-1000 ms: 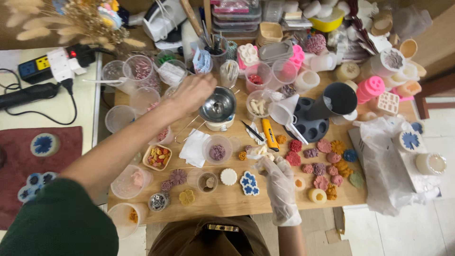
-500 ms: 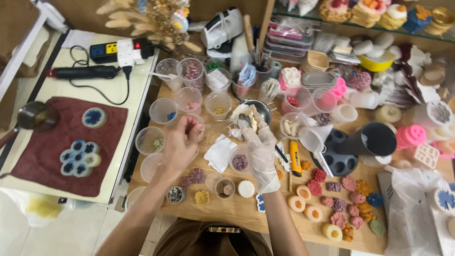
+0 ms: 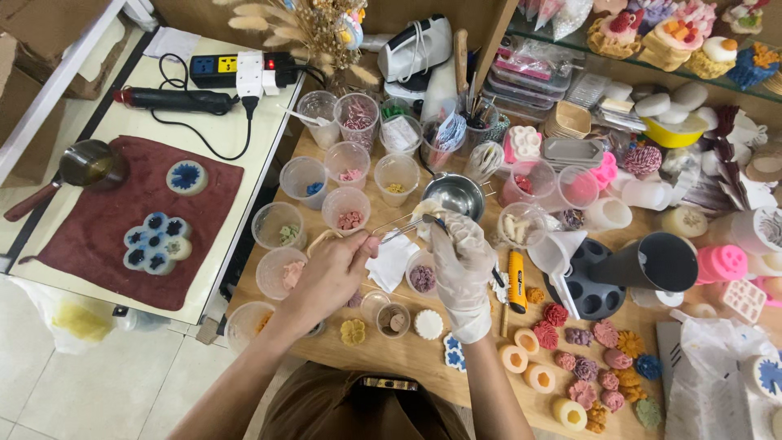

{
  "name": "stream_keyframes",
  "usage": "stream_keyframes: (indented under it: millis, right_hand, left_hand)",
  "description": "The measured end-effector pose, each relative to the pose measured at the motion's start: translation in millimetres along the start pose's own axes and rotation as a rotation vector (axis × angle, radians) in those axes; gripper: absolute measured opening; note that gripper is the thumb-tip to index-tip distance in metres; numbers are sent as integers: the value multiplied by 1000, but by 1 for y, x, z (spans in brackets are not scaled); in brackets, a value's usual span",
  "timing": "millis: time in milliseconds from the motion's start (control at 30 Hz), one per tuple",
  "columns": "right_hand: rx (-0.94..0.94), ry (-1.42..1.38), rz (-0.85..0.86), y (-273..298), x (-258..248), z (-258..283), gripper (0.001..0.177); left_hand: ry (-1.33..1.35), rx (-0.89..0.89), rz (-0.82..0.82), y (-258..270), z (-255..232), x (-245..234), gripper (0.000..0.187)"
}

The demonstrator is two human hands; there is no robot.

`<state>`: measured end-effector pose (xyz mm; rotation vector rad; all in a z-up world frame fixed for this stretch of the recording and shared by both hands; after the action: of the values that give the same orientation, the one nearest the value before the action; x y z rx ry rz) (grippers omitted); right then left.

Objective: The person pours blue liquid from a small metal pot into flower-shaped molds on a red mat, then uses a small spoon to transfer white decorative elements from the pot into the molds.

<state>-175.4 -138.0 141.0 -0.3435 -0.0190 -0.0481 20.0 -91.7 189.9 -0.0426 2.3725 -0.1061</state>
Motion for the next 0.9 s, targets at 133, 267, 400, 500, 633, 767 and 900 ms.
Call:
stream_keyframes:
  millis: [133,267,400,500,633,767,900]
  right_hand:
    - [-183,-17,-62,3,-6,6,20]
    - [21,-118,-70,1,-13,2,25]
    - [19,-57,-45,1,-13,26,29]
    - [-105,-37,-4,0,-6,50,31]
    - [-168,78,-2,-3,-4,67,33]
    - [-148,115,37,-5,-3,67,29]
    - [41,14,33,-7,-3,50,29]
  left_hand:
    - [-198,-129,100,-1,9,9,31]
    - [-90,56,-22,-7,7,12,26]
    - [188,-30,56,-8,29,26,26]
    - [288,89,27,-12,30,33,28]
    - [283,101,-13,-15,37,36,28]
    - [221,109,-82,-14,37,29,26]
    - [192,91,-110,-14,36,27,26]
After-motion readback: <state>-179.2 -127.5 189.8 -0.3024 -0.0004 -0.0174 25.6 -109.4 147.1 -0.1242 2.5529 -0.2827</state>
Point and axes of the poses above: each hand's wrist, its own y-axis away from the middle knuckle, its own x-axis out of the palm, z = x × y, the point moved 7 cm from there along -y, towards the middle knuckle, and after that the axes turned 5 degrees about -y, right-handed, at the moved point
